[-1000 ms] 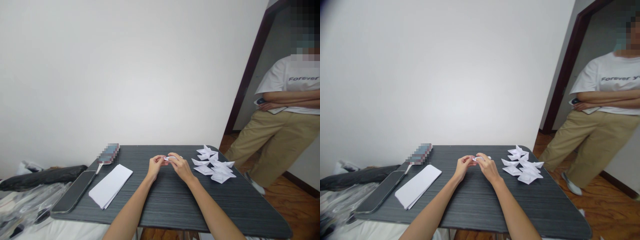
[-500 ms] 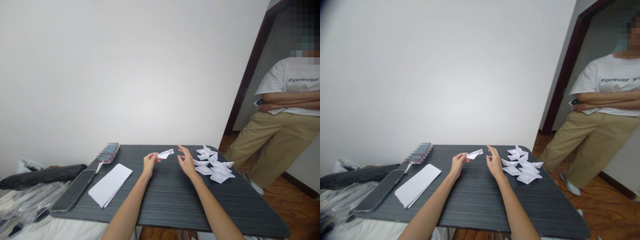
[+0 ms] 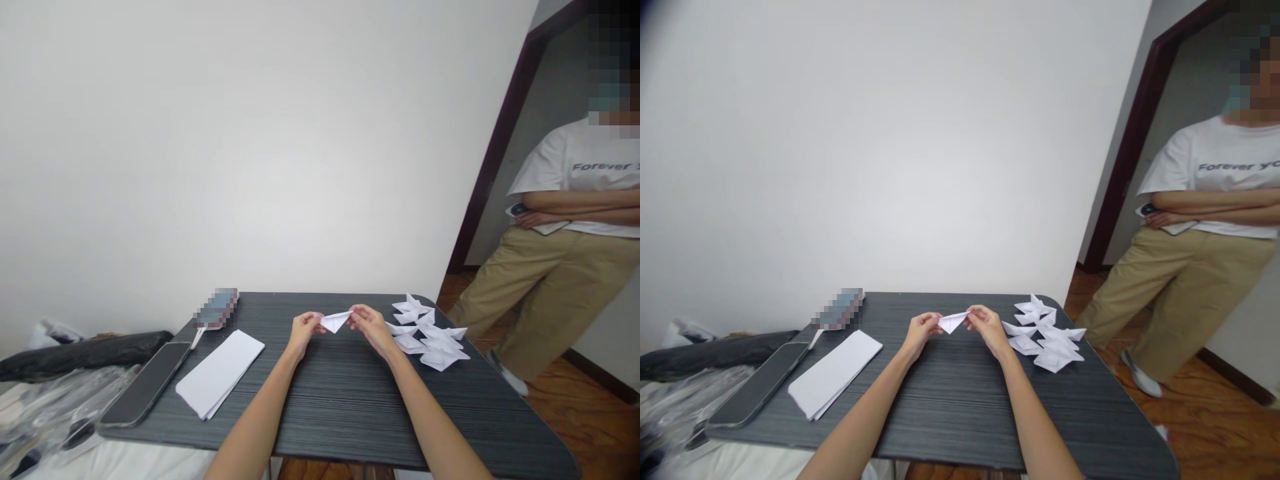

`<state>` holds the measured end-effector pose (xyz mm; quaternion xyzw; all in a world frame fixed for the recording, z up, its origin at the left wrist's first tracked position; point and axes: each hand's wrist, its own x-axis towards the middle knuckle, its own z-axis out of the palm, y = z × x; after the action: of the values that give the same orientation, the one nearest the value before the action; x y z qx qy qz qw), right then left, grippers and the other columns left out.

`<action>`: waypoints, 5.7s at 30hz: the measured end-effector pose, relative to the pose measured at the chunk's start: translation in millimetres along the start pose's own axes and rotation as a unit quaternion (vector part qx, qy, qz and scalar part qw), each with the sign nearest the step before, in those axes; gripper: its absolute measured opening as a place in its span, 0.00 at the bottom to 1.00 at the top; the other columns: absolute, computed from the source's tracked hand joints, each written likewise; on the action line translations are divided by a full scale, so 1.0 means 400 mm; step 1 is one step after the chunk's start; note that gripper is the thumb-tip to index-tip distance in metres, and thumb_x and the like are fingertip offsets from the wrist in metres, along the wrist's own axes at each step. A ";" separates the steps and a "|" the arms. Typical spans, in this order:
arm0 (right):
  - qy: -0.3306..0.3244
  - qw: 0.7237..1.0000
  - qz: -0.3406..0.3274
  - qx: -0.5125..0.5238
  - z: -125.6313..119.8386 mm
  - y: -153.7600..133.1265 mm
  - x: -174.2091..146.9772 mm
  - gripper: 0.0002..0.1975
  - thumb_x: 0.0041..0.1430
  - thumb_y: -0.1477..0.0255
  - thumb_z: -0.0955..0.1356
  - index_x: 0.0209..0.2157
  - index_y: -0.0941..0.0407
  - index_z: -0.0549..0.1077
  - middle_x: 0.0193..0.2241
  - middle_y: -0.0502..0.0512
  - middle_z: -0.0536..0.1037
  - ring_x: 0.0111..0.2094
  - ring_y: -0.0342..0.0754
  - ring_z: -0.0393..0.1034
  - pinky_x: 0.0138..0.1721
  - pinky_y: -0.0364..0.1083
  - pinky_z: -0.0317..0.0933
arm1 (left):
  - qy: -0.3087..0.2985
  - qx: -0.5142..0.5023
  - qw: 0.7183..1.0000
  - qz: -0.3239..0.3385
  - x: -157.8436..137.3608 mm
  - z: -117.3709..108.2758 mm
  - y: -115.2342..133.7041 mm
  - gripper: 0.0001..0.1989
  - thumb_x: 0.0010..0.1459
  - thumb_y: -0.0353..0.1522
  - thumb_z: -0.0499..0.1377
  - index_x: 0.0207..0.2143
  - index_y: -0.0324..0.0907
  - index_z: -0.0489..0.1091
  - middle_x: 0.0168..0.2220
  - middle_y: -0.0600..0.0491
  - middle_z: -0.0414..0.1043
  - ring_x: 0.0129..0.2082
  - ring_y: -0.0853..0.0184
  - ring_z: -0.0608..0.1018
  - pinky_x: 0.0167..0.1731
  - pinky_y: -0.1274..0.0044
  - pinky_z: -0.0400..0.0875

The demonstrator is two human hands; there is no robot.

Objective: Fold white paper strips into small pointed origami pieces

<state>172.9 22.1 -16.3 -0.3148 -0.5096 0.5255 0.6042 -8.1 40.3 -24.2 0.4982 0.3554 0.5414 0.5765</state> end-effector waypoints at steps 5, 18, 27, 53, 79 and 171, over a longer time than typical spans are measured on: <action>-0.009 0.999 0.043 0.022 0.014 -0.019 -0.009 0.09 0.42 0.70 0.67 0.27 0.57 0.64 0.18 0.49 0.71 0.22 0.42 0.67 0.22 0.40 0.58 | -0.026 0.028 0.999 0.014 -0.006 0.005 0.006 0.09 0.43 0.31 0.57 0.27 0.33 0.68 0.21 0.51 0.70 0.19 0.71 0.72 0.22 0.80 0.68; -0.001 0.994 0.091 -0.054 0.008 -0.003 -0.007 0.08 0.39 0.70 0.66 0.25 0.59 0.65 0.13 0.47 0.69 0.12 0.39 0.61 0.12 0.36 0.50 | -0.075 0.071 0.991 0.081 -0.018 0.009 0.017 0.12 0.47 0.35 0.55 0.30 0.33 0.66 0.18 0.51 0.70 0.19 0.68 0.73 0.21 0.78 0.66; 0.001 0.995 0.095 0.019 0.013 0.000 -0.006 0.13 0.39 0.69 0.68 0.29 0.61 0.69 0.15 0.50 0.70 0.15 0.40 0.65 0.15 0.38 0.53 | -0.055 0.050 0.996 0.046 -0.019 0.014 0.022 0.16 0.45 0.38 0.57 0.31 0.33 0.66 0.20 0.49 0.72 0.21 0.66 0.74 0.24 0.77 0.67; 0.021 0.989 0.131 0.071 0.004 0.026 0.001 0.05 0.42 0.75 0.67 0.26 0.61 0.71 0.20 0.57 0.75 0.24 0.46 0.71 0.25 0.40 0.64 | -0.027 0.077 0.995 0.052 -0.008 0.005 0.006 0.12 0.44 0.36 0.57 0.23 0.33 0.67 0.18 0.50 0.70 0.16 0.72 0.71 0.17 0.82 0.62; 0.120 0.988 0.008 -0.096 0.005 0.047 0.005 0.14 0.35 0.65 0.70 0.23 0.59 0.66 0.12 0.49 0.70 0.11 0.38 0.57 0.12 0.38 0.49 | 0.000 0.076 0.994 0.072 -0.009 0.004 -0.002 0.16 0.44 0.38 0.57 0.30 0.33 0.64 0.20 0.49 0.70 0.19 0.65 0.74 0.20 0.77 0.67; 0.263 0.829 -0.039 -0.491 0.037 0.057 -0.009 0.09 0.47 0.69 0.60 0.28 0.60 0.66 0.26 0.58 0.71 0.30 0.48 0.65 0.36 0.45 0.57 | -0.086 0.721 0.670 0.154 -0.045 0.082 0.024 0.17 0.57 0.36 0.41 0.32 0.38 0.67 0.31 0.47 0.65 0.34 0.65 0.69 0.31 0.76 0.63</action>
<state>151.9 22.2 -34.2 -0.6760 -0.5346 0.0789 0.5010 17.4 15.7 -8.9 0.8509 0.5022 0.1520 -0.0258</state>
